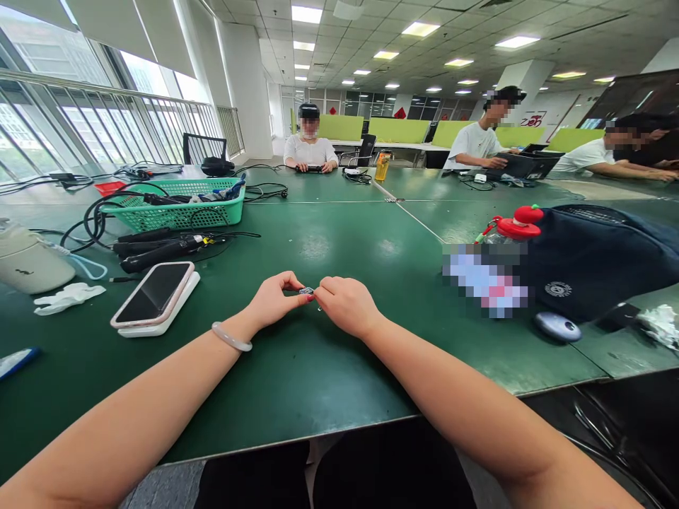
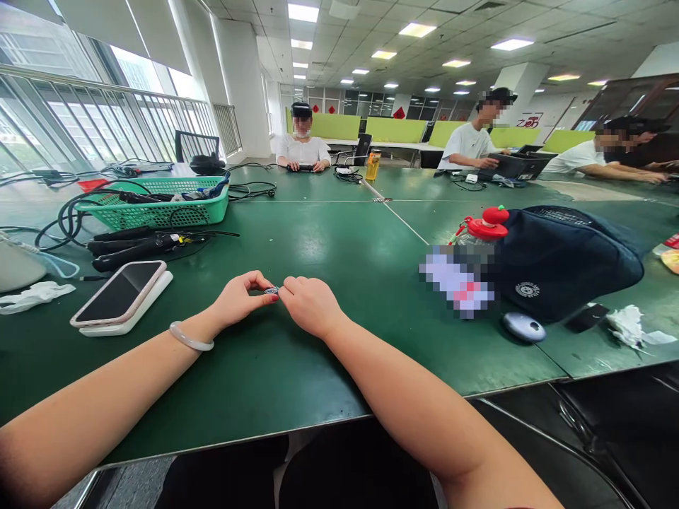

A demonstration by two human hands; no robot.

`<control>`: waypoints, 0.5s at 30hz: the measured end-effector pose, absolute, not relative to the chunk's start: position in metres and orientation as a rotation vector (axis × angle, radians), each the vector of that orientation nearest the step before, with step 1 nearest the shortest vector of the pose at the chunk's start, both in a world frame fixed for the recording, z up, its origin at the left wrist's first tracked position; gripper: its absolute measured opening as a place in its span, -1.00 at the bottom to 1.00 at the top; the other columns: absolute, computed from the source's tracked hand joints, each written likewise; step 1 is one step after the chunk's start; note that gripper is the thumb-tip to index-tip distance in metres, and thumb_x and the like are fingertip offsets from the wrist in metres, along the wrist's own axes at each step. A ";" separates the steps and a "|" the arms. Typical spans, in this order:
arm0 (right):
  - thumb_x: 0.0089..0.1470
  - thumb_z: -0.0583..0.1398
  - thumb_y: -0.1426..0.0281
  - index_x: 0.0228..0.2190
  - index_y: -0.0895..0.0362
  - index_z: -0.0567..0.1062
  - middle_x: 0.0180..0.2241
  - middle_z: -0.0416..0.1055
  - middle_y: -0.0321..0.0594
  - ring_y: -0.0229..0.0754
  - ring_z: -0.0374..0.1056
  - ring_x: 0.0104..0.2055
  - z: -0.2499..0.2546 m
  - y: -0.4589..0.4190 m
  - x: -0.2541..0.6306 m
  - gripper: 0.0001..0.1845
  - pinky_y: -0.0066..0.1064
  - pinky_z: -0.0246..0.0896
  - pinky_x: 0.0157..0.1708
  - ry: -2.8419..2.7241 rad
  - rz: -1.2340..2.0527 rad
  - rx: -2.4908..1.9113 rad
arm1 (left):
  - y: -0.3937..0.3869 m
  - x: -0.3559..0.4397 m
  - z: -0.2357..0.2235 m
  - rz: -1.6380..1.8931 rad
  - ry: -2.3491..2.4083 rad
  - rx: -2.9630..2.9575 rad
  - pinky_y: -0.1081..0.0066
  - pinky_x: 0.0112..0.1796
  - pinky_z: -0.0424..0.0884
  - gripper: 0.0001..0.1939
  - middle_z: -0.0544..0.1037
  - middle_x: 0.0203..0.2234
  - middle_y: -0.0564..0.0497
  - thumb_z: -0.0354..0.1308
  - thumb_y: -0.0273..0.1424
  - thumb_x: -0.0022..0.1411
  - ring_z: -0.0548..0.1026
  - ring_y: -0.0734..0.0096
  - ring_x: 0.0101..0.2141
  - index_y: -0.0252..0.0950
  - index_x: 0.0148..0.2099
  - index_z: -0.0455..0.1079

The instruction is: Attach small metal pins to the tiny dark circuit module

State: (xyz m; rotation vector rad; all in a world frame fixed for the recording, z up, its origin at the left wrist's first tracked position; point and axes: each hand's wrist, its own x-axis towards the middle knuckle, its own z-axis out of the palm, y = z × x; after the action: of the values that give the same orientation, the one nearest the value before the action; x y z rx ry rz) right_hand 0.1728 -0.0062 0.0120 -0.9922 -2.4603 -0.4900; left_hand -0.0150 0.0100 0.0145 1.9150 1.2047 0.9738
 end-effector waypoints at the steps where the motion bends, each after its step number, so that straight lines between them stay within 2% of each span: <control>1: 0.17 -0.04 0.46 -0.48 0.17 0.40 -0.45 0.28 -0.19 -0.29 0.11 -0.45 0.012 -0.006 0.173 -0.72 -0.38 -0.17 -0.48 -2.469 -0.511 -0.994 | 0.010 -0.015 0.015 0.970 1.217 1.923 0.34 -0.27 0.37 -0.67 0.49 -0.46 0.02 0.27 -0.19 -0.12 0.44 0.38 -0.38 -0.30 -0.45 0.27; 10: 0.17 -0.02 0.44 -0.50 0.17 0.41 -0.48 0.28 -0.23 -0.31 0.10 -0.47 0.010 -0.005 0.172 -0.71 -0.40 -0.19 -0.50 -2.448 -0.570 -1.015 | 0.005 -0.013 0.019 0.957 1.227 1.911 0.35 -0.28 0.33 -0.68 0.46 -0.48 0.05 0.28 -0.22 -0.13 0.41 0.41 -0.40 -0.30 -0.45 0.26; 15: 0.21 -0.04 0.34 -0.43 0.13 0.47 -0.46 0.34 -0.25 -0.32 0.15 -0.45 0.012 -0.007 0.172 -0.65 -0.43 -0.13 -0.47 -2.389 -0.515 -1.014 | 0.008 -0.013 0.019 0.936 1.049 1.617 0.36 -0.28 0.32 -0.68 0.47 -0.48 0.06 0.33 -0.32 -0.18 0.42 0.44 -0.41 -0.32 -0.43 0.27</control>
State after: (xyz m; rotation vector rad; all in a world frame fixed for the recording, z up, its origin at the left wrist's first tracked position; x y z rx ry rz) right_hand 0.1725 -0.0070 0.0123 -1.0141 -2.3891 -0.5153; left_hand -0.0133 0.0080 0.0185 1.6168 1.0490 0.9357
